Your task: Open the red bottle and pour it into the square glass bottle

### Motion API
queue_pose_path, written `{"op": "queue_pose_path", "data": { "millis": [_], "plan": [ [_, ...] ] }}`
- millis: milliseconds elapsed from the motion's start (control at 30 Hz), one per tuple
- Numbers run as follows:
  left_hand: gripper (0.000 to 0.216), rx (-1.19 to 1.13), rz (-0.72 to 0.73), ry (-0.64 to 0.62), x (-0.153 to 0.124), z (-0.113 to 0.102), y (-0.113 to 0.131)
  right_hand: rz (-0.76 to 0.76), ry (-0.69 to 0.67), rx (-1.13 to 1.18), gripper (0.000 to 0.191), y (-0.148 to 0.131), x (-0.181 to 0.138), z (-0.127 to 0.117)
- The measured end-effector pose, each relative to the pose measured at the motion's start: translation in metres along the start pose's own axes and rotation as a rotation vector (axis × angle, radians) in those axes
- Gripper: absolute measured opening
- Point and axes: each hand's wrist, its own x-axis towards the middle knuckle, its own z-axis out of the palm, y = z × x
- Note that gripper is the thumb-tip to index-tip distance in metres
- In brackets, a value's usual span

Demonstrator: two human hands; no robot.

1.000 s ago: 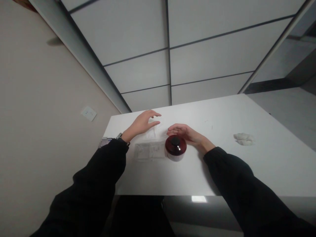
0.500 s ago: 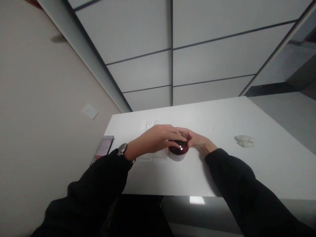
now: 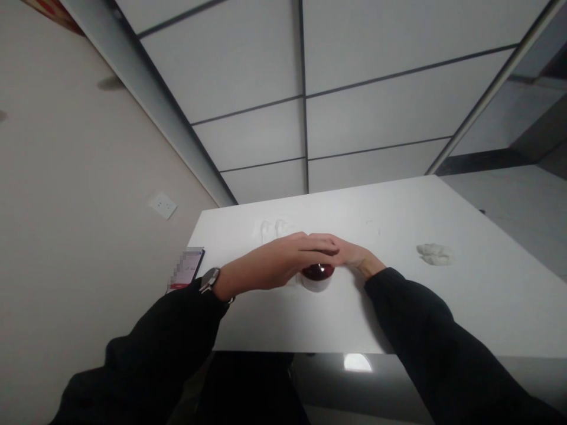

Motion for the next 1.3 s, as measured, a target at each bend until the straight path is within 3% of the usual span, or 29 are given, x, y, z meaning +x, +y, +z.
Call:
{"op": "queue_pose_path", "data": {
  "millis": [233, 500, 567, 667, 767, 900, 967, 1067, 1167, 1300],
  "plan": [
    [0.024, 0.306, -0.208, -0.067, 0.013, -0.005, 0.005, -0.049, -0.048, 0.129, 0.067, 0.002, 0.006, 0.005],
    [0.053, 0.633, -0.589, -0.062, 0.04, 0.012, 0.029, -0.068, -0.056, 0.15, 0.066, 0.006, 0.007, 0.005],
    [0.046, 0.62, -0.576, -0.077, 0.038, 0.008, 0.034, -0.073, -0.058, 0.146, 0.063, 0.006, 0.005, 0.005],
    [0.042, 0.499, -0.439, -0.156, 0.027, 0.002, 0.036, -0.06, -0.088, 0.137, 0.067, 0.004, 0.004, 0.005],
    [0.044, 0.464, -0.461, -0.216, 0.017, -0.001, 0.035, -0.057, -0.113, 0.148, 0.071, 0.002, 0.005, 0.006],
    [0.036, 0.469, -0.474, 0.007, 0.017, -0.009, 0.031, -0.081, -0.122, 0.155, 0.068, 0.001, 0.007, 0.008],
    [0.028, 0.357, -0.399, 0.125, 0.022, -0.018, 0.022, -0.086, -0.132, 0.15, 0.067, 0.002, 0.006, 0.007],
    [0.015, 0.184, -0.377, 0.168, 0.033, -0.03, -0.009, -0.083, -0.156, 0.138, 0.067, 0.002, 0.003, 0.002],
    [0.021, 0.087, -0.481, 0.064, 0.048, -0.025, -0.056, -0.07, -0.189, 0.129, 0.068, 0.002, 0.001, -0.002],
    [0.013, 0.057, -0.478, -0.127, 0.069, 0.007, -0.108, -0.065, -0.226, 0.131, 0.066, 0.002, -0.001, -0.005]
  ]
}}
